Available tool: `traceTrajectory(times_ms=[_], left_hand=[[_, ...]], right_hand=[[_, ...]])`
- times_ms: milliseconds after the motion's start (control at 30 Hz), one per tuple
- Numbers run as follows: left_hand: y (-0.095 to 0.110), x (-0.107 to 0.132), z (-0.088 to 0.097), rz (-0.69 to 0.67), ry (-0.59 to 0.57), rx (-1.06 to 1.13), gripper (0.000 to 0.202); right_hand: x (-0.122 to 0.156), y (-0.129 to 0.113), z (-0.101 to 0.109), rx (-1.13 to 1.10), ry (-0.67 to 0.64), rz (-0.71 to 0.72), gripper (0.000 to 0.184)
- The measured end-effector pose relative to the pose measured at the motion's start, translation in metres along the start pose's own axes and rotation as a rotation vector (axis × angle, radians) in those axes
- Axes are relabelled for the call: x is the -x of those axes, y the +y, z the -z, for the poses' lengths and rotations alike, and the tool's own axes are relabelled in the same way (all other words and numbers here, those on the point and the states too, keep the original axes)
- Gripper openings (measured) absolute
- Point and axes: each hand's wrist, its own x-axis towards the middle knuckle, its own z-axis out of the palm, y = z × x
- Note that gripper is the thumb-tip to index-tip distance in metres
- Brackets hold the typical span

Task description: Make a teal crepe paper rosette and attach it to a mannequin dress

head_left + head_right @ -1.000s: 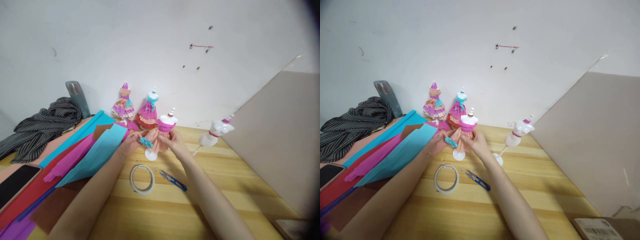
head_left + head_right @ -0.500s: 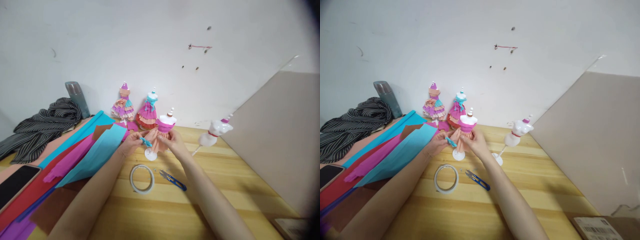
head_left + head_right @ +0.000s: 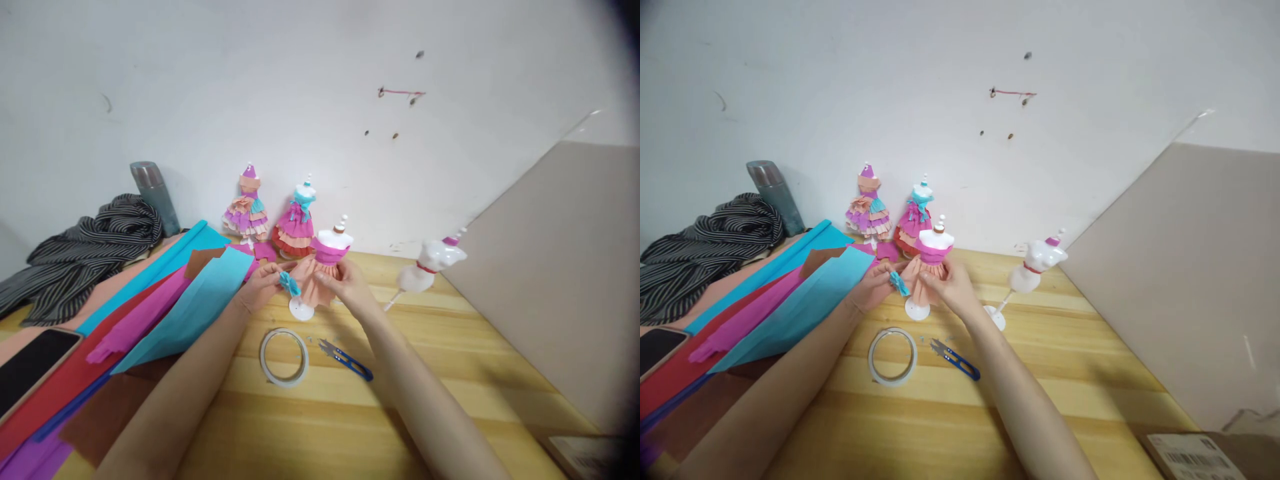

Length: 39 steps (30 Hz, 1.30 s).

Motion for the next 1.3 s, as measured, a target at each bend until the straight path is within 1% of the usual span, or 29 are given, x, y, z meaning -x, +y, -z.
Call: traceTrajectory(times_ms=[100,200,267,367,467,567,667,733,800,867,933,1000,1067,1100,1133,1200,1300], left_hand=[[0.001,0.0,0.0,0.009,0.013,0.016,0.031],[0.0,0.0,0.001,0.036,0.046,0.037,0.04],[-0.002,-0.001,0.004,0.054,0.088,0.051,0.042],[-0.006,-0.003,0.011,0.075,0.17,0.063,0.04],[-0.01,-0.005,0.017,0.09,0.25,0.067,0.034],[-0.011,-0.007,0.017,0.106,0.3,0.068,0.031],[-0.011,-0.009,0.014,0.123,0.331,0.067,0.03],[-0.011,-0.01,0.012,0.132,0.35,0.07,0.031],[-0.01,-0.011,0.011,0.139,0.368,0.076,0.032],[-0.01,-0.011,0.011,0.143,0.381,0.082,0.033],[-0.01,-0.011,0.011,0.143,0.391,0.086,0.032],[-0.011,-0.012,0.011,0.143,0.397,0.088,0.03],[-0.011,-0.012,0.011,0.144,0.403,0.09,0.028],[-0.011,-0.012,0.01,0.145,0.405,0.09,0.027],[-0.011,-0.012,0.01,0.146,0.405,0.09,0.026],[-0.011,-0.012,0.01,0.151,0.403,0.09,0.025],[-0.01,-0.012,0.01,0.16,0.393,0.092,0.024]], right_hand=[[0.001,0.0,0.003,0.009,-0.029,0.006,0.044],[0.002,-0.001,0.006,-0.03,-0.081,0.032,0.054],[0.003,-0.003,0.009,-0.062,-0.125,0.033,0.059],[0.005,-0.007,0.017,-0.061,-0.187,0.011,0.062],[0.006,-0.011,0.027,0.029,-0.272,-0.003,0.065],[0.005,-0.012,0.041,0.155,-0.383,-0.002,0.07],[0.007,-0.013,0.056,0.308,-0.483,0.024,0.067],[0.01,-0.014,0.065,0.392,-0.515,0.024,0.064],[0.013,-0.015,0.07,0.409,-0.52,-0.002,0.062],[0.014,-0.016,0.068,0.347,-0.494,-0.034,0.062],[0.012,-0.016,0.058,0.236,-0.414,-0.045,0.06],[0.009,-0.014,0.04,0.1,-0.257,0.004,0.057],[0.004,-0.01,0.022,-0.006,-0.083,0.056,0.05],[0.002,-0.007,0.014,-0.049,-0.006,0.06,0.045],[0.0,-0.005,0.008,-0.079,0.044,0.05,0.04],[-0.003,-0.003,0.003,-0.107,0.093,0.029,0.033],[-0.01,-0.007,0.011,-0.105,0.114,0.035,0.028]])
